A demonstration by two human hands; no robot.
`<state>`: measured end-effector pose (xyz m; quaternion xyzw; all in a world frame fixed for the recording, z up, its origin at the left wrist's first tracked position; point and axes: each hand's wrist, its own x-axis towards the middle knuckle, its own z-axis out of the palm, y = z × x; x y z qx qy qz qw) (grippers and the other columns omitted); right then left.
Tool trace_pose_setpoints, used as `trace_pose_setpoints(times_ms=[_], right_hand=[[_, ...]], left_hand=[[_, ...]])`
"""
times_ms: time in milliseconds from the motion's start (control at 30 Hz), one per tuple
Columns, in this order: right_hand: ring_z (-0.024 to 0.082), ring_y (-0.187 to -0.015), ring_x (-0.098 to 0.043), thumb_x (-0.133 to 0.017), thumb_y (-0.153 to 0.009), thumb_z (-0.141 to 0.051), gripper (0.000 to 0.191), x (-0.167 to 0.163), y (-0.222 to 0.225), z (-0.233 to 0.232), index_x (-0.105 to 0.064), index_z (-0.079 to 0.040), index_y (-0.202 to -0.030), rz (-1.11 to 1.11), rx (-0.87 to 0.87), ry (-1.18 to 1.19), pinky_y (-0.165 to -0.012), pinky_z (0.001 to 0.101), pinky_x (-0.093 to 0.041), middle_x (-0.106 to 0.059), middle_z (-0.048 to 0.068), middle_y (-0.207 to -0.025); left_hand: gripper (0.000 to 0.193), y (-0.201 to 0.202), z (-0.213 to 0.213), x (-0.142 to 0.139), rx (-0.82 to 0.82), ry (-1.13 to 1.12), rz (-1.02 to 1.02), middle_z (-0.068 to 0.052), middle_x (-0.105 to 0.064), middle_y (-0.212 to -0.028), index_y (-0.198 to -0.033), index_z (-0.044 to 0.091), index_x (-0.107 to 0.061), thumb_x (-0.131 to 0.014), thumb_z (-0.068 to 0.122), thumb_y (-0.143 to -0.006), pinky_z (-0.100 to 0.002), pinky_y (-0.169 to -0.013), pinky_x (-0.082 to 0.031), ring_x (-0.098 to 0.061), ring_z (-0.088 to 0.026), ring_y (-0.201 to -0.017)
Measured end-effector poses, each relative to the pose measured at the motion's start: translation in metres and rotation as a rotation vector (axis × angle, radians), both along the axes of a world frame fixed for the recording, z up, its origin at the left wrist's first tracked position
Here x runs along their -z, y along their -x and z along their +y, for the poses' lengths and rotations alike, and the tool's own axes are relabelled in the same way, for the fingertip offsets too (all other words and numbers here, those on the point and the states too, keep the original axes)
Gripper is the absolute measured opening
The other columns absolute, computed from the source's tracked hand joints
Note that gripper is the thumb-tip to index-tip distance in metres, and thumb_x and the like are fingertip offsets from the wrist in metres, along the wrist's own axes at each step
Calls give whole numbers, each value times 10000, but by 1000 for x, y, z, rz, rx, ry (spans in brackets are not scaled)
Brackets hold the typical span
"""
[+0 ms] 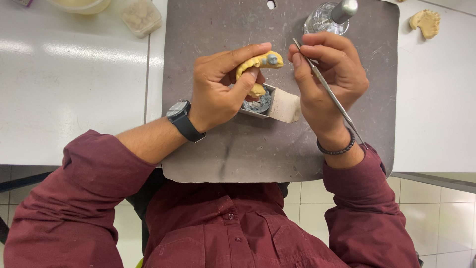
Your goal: The person holds a dental impression/denture model in one hand and uses a metal waxing instrument to apply and shape material onto the teeth area of the model, repeatedly dipping the tool into a small box of material and smoothing it over the model surface. A lighter sits on the bench nearby.
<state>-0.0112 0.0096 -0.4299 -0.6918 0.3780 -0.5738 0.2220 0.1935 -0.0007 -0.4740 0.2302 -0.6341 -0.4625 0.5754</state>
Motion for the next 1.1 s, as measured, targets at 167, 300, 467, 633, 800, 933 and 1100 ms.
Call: trace_pose_setpoints(times_ms=[167, 300, 467, 633, 800, 933, 1100], right_hand=[[233, -1027, -739, -711, -999, 184, 147, -8, -3, 10, -670, 76, -1090, 82, -10, 60, -885, 296, -668, -601, 147, -1156], [265, -1051, -762, -778, -993, 166, 198, -7, -3, 15, -647, 44, -1076, 156, -56, 132, -918, 318, -670, -688, 159, -1105], [321, -1068, -766, -813, -942, 133, 237, -3, -8, 15, -603, 24, -961, 247, -50, 207, -882, 337, -673, -707, 170, -1049], [335, -1101, -775, -827, -943, 121, 244, -5, -10, 17, -604, 21, -943, 293, -19, 219, -830, 305, -670, -726, 171, -1023], [329, -1099, -770, -831, -939, 115, 236, -6, -14, 16, -613, 26, -937, 312, 1, 252, -842, 315, -670, -734, 179, -1030], [318, -1097, -768, -834, -940, 113, 230, -4, -16, 18, -621, 27, -935, 325, 29, 263, -862, 327, -673, -740, 182, -1031], [303, -1099, -772, -831, -942, 105, 230, -4, -15, 18, -615, 29, -936, 310, 15, 250, -859, 319, -673, -741, 180, -1027]], left_hand=[[395, 5, 8, -5, -188, 79, -86, -77, -778, -1028, -1431, 70, -622, -639, -43, -1053, -207, -734, -678, -799, -100, -887], [393, 7, 14, -7, -263, 83, -124, -76, -778, -972, -1401, 60, -640, -687, -32, -1021, -199, -666, -626, -777, -79, -781], [446, 7, 15, -6, -391, 193, -257, -80, -756, -918, -1386, 66, -651, -751, 3, -957, -228, -627, -559, -698, -89, -685], [452, 7, 16, -4, -415, 214, -276, -88, -756, -963, -1396, 74, -650, -761, 18, -961, -239, -655, -568, -707, -106, -707], [447, 6, 15, -3, -404, 226, -272, -93, -760, -985, -1403, 75, -640, -759, 25, -976, -240, -658, -573, -716, -108, -724], [442, 6, 16, -2, -391, 233, -289, -89, -760, -963, -1400, 65, -637, -756, 28, -976, -237, -641, -566, -713, -105, -715], [439, 5, 16, -1, -404, 225, -297, -90, -754, -949, -1397, 69, -647, -742, 19, -971, -245, -640, -560, -698, -109, -701]])
